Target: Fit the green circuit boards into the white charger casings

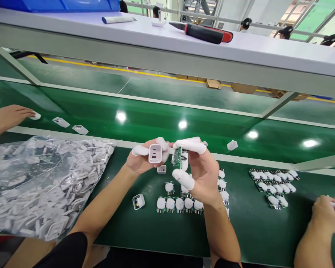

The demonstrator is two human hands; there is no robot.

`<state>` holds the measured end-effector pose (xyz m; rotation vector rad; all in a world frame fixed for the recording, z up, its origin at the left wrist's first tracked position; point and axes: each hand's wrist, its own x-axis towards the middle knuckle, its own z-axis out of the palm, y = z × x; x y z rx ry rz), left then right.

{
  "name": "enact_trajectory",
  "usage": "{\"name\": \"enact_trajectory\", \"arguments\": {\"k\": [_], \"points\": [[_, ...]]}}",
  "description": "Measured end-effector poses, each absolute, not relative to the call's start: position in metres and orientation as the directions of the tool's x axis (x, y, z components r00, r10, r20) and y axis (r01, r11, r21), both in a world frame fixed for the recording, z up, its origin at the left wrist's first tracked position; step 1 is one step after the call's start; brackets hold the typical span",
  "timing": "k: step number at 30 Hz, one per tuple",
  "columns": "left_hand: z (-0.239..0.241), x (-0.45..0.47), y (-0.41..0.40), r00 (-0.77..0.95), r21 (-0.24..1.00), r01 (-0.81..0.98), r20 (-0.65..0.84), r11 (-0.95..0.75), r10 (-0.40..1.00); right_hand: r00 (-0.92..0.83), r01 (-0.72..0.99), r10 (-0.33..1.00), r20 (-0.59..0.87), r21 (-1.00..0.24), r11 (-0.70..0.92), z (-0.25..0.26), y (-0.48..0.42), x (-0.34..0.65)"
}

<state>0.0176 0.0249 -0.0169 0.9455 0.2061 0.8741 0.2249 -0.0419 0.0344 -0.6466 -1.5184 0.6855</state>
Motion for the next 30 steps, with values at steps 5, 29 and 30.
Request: {"name": "enact_trajectory", "arguments": {"k": [5,29,30], "points": [[-0.02,0.025,0.016,0.694,0.734,-0.567,0.182,0.373,0.697,-0.15,0.037,0.698,0.7,-0.702,0.711,0.024,-0.045,0.224],[-0.015,0.021,0.012,0.658,0.805,-0.527,0.183,0.273,0.731,-0.241,0.061,0.642,0.728,-0.648,0.759,0.019,-0.046,0.216],[-0.014,0.021,0.012,0.666,0.792,-0.536,0.184,0.292,0.723,-0.247,0.06,0.638,0.73,-0.645,0.762,0.019,-0.046,0.217]]}}
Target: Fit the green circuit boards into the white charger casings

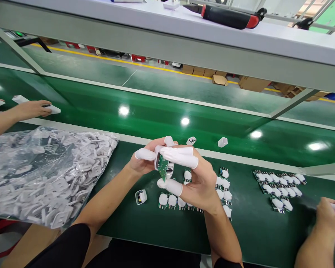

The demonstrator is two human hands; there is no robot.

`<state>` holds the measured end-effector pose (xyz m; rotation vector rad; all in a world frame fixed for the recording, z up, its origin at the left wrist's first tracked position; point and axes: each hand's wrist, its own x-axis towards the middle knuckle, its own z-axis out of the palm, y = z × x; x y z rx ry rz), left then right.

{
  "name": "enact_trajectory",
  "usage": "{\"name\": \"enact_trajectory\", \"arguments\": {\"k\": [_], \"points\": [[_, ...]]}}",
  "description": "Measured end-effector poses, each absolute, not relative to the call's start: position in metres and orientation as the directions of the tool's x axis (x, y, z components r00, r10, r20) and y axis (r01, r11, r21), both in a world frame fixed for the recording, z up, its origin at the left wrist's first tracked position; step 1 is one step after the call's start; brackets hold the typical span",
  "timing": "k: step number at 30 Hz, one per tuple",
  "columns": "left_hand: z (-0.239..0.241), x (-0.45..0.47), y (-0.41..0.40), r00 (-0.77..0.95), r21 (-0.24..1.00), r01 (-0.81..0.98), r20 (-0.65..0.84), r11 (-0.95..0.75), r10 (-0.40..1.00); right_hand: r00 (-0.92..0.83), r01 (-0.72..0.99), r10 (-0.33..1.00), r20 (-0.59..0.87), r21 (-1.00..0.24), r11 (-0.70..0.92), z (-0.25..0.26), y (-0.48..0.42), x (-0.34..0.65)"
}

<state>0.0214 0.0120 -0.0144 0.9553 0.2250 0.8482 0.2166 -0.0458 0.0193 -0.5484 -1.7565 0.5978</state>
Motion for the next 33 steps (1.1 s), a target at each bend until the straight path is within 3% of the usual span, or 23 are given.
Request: {"name": "enact_trajectory", "arguments": {"k": [8,19,26,29,33], "points": [[-0.006,0.023,0.011,0.665,0.772,-0.563,0.211,0.296,0.716,-0.222,0.125,0.629,0.745,-0.618,0.776,0.019,-0.045,0.218],[-0.001,0.023,0.01,0.648,0.753,-0.599,0.258,0.271,0.717,-0.255,0.091,0.613,0.748,-0.613,0.785,0.018,-0.043,0.218],[-0.011,0.025,0.01,0.632,0.738,-0.592,0.177,0.323,0.755,-0.252,0.272,0.646,0.721,-0.588,0.762,0.017,-0.038,0.216],[-0.007,0.031,0.007,0.635,0.662,-0.625,0.122,0.414,0.763,-0.268,0.347,0.589,0.762,-0.494,0.797,0.016,-0.037,0.223],[0.004,0.039,-0.002,0.601,0.557,-0.68,0.052,0.476,0.798,-0.35,0.517,0.484,0.802,-0.265,0.814,0.017,-0.037,0.226]]}}
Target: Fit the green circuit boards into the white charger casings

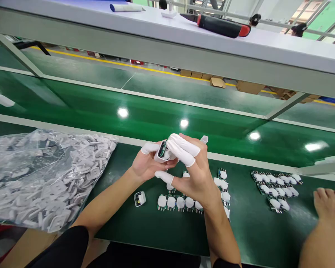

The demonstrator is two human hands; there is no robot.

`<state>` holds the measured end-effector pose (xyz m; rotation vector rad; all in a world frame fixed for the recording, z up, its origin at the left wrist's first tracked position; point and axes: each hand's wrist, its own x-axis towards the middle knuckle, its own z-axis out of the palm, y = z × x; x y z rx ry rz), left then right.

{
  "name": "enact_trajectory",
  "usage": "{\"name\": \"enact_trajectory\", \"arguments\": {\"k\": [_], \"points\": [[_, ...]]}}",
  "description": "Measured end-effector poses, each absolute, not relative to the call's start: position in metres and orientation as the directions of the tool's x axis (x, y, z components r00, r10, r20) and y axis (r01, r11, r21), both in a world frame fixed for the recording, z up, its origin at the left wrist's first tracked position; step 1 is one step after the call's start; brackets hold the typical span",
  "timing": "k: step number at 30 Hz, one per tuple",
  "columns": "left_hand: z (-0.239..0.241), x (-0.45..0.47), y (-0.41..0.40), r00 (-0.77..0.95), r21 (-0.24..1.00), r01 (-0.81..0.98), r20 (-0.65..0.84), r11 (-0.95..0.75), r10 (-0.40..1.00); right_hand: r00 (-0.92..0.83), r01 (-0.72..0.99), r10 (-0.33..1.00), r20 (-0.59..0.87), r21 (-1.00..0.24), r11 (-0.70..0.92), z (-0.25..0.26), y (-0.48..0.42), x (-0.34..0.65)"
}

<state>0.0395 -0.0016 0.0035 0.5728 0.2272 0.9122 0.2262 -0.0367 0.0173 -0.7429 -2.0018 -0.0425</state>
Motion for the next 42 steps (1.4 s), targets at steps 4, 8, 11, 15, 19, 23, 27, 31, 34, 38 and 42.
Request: {"name": "enact_trajectory", "arguments": {"k": [4,8,11,15,19,23,27,31,34,38,42], "points": [[0.002,0.046,-0.009,0.605,0.538,-0.666,-0.015,0.516,0.796,-0.364,0.622,0.441,0.82,-0.138,0.771,0.02,-0.035,0.22],[-0.008,0.045,-0.004,0.525,0.715,-0.631,0.11,0.3,0.844,-0.354,0.649,0.371,0.858,-0.061,0.759,0.021,-0.032,0.22],[-0.016,0.036,0.007,0.425,0.812,-0.581,0.357,-0.051,0.832,-0.362,0.648,0.351,0.863,-0.038,0.761,0.022,-0.029,0.223],[-0.022,0.02,0.018,0.442,0.855,-0.452,0.463,-0.255,0.768,-0.354,0.634,0.364,0.862,-0.065,0.771,0.023,-0.026,0.224],[-0.022,0.013,0.019,0.36,0.845,-0.426,0.486,-0.323,0.796,-0.285,0.632,0.328,0.901,-0.081,0.771,0.019,-0.026,0.221],[-0.019,0.013,0.02,0.334,0.83,-0.407,0.524,-0.382,0.784,-0.264,0.605,0.321,0.91,-0.103,0.789,0.016,-0.026,0.219],[-0.016,0.012,0.02,0.295,0.82,-0.36,0.552,-0.444,0.78,-0.232,0.575,0.39,0.891,-0.197,0.794,0.017,-0.029,0.217],[-0.011,0.006,0.019,0.308,0.815,-0.294,0.575,-0.499,0.758,-0.22,0.571,0.485,0.846,-0.291,0.768,0.023,-0.034,0.213],[-0.007,0.003,0.018,0.357,0.817,-0.217,0.575,-0.534,0.736,-0.221,0.597,0.6,0.769,-0.38,0.707,0.027,-0.035,0.212],[-0.008,0.011,0.018,0.317,0.884,-0.247,0.46,-0.396,0.829,-0.257,0.608,0.663,0.703,-0.416,0.676,0.027,-0.031,0.216],[-0.013,0.027,0.025,0.117,0.786,-0.617,0.032,0.047,0.993,-0.157,0.538,0.686,0.71,-0.521,0.662,0.023,-0.026,0.225]]}}
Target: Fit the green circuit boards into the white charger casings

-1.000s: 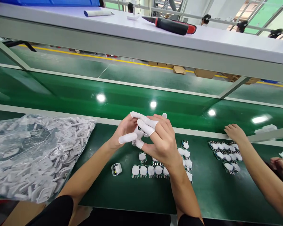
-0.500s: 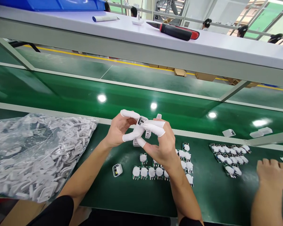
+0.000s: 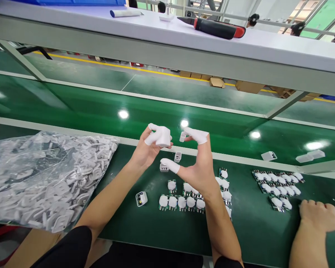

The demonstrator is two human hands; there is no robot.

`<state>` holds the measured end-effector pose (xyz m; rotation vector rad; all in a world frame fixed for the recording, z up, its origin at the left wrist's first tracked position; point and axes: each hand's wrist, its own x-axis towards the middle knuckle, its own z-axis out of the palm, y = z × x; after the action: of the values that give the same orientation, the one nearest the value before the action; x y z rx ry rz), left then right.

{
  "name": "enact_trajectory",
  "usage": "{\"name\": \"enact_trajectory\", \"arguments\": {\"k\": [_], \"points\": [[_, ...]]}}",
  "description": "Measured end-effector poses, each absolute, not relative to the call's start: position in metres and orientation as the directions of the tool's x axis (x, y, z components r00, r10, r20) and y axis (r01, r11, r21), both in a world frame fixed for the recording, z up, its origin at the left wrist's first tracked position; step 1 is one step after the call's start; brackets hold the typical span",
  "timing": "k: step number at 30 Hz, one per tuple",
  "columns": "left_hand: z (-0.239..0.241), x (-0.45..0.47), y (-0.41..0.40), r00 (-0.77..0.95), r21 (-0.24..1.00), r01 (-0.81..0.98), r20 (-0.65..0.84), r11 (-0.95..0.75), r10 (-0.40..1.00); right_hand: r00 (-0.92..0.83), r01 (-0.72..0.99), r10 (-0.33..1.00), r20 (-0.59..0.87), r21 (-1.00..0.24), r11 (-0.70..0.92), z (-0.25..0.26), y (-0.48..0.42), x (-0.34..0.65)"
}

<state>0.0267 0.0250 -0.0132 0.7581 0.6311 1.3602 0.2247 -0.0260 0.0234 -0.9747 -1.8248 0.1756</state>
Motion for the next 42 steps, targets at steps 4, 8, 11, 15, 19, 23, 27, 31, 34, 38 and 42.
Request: {"name": "enact_trajectory", "arguments": {"k": [4,8,11,15,19,23,27,31,34,38,42], "points": [[-0.018,0.03,0.042,0.07,0.588,-0.767,-0.321,0.256,0.945,-0.093,0.544,0.67,0.737,-0.526,0.654,0.021,-0.024,0.229],[-0.028,0.024,0.055,0.067,0.599,-0.755,-0.334,0.267,0.94,-0.106,0.567,0.639,0.762,-0.482,0.669,0.023,-0.024,0.228],[-0.044,0.02,0.063,0.034,0.699,-0.69,-0.229,0.189,0.973,-0.106,0.574,0.613,0.783,-0.455,0.681,0.025,-0.023,0.227],[-0.078,0.014,0.081,-0.096,0.98,-0.19,0.047,-0.065,0.994,-0.061,0.563,0.582,0.811,-0.453,0.691,0.027,-0.021,0.228],[-0.114,0.002,0.1,-0.127,0.969,0.185,0.191,-0.166,0.973,-0.088,0.555,0.579,0.811,-0.443,0.704,0.027,-0.019,0.229],[-0.141,-0.009,0.111,-0.062,0.894,0.408,0.23,-0.185,0.971,-0.11,0.554,0.587,0.802,-0.441,0.706,0.022,-0.017,0.229],[-0.151,-0.021,0.119,-0.049,0.816,0.551,0.239,-0.173,0.97,-0.119,0.568,0.593,0.796,-0.435,0.698,0.018,-0.016,0.23],[-0.142,-0.026,0.12,-0.008,0.737,0.631,0.32,-0.244,0.947,-0.115,0.57,0.597,0.794,-0.439,0.694,0.018,-0.015,0.23],[-0.138,-0.021,0.116,0.162,0.592,0.714,0.38,-0.374,0.911,-0.12,0.582,0.605,0.787,-0.438,0.685,0.019,-0.014,0.228],[-0.144,-0.013,0.111,0.254,0.426,0.816,0.344,-0.391,0.904,-0.129,0.617,0.636,0.761,-0.441,0.652,0.019,-0.013,0.228],[-0.144,-0.011,0.112,0.22,0.456,0.814,0.332,-0.36,0.917,-0.242,0.692,0.783,0.573,-0.464,0.554,0.023,-0.014,0.236]]}}
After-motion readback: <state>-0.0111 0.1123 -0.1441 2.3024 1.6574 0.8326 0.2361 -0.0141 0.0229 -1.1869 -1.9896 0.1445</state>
